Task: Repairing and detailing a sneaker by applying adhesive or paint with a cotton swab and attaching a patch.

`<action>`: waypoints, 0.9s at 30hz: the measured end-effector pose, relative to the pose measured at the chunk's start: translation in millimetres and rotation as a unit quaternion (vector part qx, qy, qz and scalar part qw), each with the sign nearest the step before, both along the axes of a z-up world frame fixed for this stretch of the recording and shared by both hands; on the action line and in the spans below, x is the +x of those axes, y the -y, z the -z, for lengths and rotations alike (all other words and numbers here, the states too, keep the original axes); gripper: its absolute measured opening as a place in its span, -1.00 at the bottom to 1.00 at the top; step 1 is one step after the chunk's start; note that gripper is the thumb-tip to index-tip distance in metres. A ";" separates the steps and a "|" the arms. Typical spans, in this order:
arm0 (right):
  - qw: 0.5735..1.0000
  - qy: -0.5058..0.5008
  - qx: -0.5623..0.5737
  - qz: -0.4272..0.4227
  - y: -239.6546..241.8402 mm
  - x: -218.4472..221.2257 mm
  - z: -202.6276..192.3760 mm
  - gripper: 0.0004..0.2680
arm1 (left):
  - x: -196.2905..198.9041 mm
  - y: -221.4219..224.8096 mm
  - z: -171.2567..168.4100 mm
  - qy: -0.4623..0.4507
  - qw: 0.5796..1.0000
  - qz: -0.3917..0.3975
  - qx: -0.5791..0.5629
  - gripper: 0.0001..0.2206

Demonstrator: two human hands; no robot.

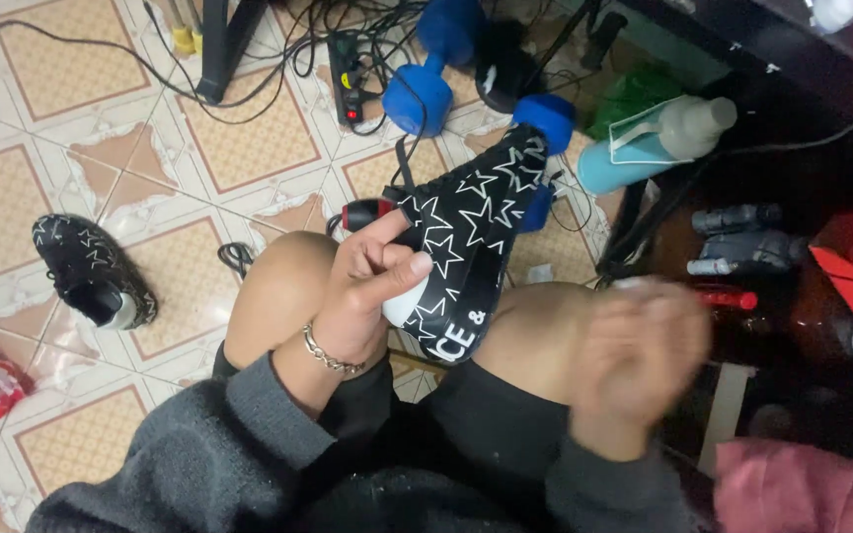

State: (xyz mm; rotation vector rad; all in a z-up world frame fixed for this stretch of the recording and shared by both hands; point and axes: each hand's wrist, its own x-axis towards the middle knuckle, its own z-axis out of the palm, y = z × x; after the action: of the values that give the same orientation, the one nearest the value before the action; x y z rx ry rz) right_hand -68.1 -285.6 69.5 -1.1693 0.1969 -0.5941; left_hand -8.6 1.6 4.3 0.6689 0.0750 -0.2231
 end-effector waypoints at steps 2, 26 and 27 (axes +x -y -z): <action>0.997 -0.006 0.071 0.005 -37.0 -23.7 7.5 -0.93 | -3.1 -1.6 -21.6 0.035 0.999 0.003 0.002 -0.36; 0.985 0.058 -0.100 -0.130 -62.4 -6.0 20.9 -0.92 | 2.5 -18.2 -10.2 0.123 0.992 0.004 0.032 -0.23; 0.985 0.058 -0.099 -0.131 -65.6 -4.6 18.2 -0.92 | 2.9 -18.9 -25.8 0.123 0.992 0.003 0.033 -0.23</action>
State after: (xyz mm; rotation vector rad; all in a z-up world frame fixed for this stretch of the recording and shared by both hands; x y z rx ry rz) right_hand -72.7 -220.0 51.3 -1.3232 -0.1182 -0.4539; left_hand -5.7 20.5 30.1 0.7572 -0.1566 -0.1432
